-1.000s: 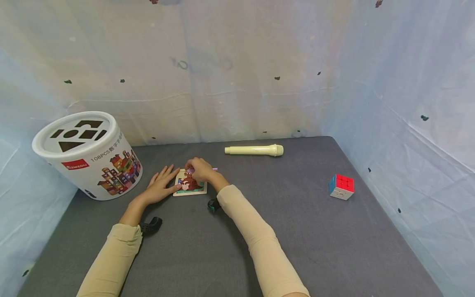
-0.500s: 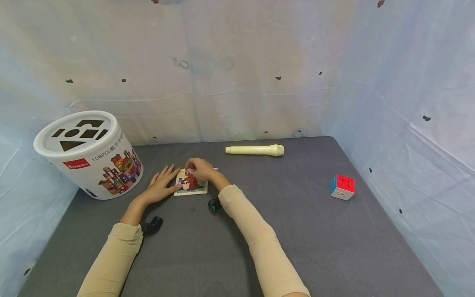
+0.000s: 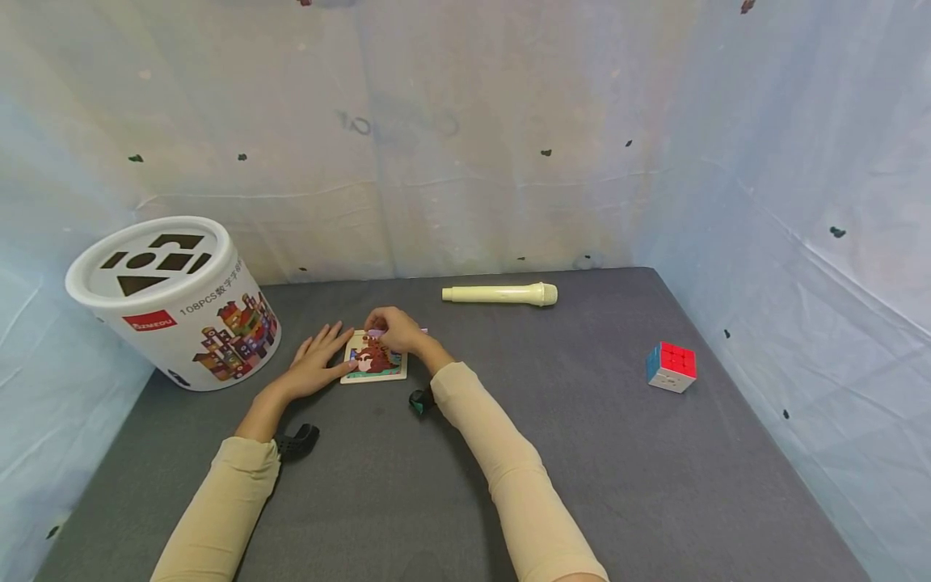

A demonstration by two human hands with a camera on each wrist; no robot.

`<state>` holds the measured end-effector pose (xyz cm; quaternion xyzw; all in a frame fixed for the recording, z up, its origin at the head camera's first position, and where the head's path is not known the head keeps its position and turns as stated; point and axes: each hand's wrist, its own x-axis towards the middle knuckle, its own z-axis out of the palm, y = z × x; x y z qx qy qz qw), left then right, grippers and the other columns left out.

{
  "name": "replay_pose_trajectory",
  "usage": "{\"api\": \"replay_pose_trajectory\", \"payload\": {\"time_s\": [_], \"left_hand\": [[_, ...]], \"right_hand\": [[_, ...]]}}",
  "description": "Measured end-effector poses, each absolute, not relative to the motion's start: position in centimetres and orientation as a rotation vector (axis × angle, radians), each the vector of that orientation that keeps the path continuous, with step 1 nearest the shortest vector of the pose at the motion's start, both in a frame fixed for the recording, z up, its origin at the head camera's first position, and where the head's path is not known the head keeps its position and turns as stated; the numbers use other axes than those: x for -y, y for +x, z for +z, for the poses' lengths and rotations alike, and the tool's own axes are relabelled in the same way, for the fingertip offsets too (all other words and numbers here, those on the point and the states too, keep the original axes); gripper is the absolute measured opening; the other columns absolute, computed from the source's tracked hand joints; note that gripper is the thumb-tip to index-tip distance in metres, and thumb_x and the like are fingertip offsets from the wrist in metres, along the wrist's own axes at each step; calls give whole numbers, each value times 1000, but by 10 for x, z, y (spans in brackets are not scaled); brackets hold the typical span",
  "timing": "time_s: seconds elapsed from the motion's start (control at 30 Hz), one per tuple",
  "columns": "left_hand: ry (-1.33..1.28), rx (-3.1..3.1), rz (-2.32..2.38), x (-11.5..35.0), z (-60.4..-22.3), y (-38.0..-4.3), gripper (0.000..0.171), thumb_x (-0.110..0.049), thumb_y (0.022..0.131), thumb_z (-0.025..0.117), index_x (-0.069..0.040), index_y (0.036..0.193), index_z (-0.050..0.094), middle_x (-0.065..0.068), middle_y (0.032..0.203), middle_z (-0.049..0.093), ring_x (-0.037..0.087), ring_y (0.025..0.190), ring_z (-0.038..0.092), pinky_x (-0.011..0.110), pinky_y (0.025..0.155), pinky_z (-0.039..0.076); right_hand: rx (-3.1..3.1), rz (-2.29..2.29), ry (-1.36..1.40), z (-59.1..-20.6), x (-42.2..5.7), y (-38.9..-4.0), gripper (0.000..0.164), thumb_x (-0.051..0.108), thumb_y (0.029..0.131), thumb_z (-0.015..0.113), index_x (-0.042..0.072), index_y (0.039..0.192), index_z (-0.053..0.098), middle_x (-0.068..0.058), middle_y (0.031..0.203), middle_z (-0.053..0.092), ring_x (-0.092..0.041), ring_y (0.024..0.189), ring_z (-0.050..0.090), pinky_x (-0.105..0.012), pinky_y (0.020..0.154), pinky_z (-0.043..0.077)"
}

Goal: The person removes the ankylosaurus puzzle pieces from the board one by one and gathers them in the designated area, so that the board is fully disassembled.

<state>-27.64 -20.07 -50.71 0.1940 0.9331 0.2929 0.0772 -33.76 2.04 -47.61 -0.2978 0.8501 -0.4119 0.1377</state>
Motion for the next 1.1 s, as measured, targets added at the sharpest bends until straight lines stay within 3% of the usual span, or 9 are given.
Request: {"api": "replay_pose_trajectory", "payload": {"time_s": [0.4, 0.63, 1.1], "left_hand": [[583, -2799, 861, 201, -509, -277, 77, -45, 101, 55, -7, 160, 22, 24, 164, 5, 43, 150, -3, 63, 115, -7], [583, -2799, 863, 200, -508, -277, 77, -45, 101, 55, -7, 159, 23, 24, 164, 5, 43, 150, -4, 63, 115, -7], [606, -2813, 875, 201, -510, -277, 77, -43, 100, 58, -5, 159, 24, 26, 164, 7, 44, 150, -2, 63, 115, -6]], "right_hand": [[-2432, -1297, -799, -477, -24, -340, 27, -15, 90, 59, -1, 112, 67, -12, 104, 65, -17, 87, 57, -27, 79, 49], [-2423, -1389, -768, -473, -32, -341, 25, -12, 93, 58, -2, 114, 67, -14, 105, 65, -19, 85, 58, -28, 75, 50], [-2409, -1471, -663, -464, -76, -352, 23, -6, 95, 60, -3, 117, 67, -14, 108, 65, -20, 91, 59, -33, 81, 52]]}}
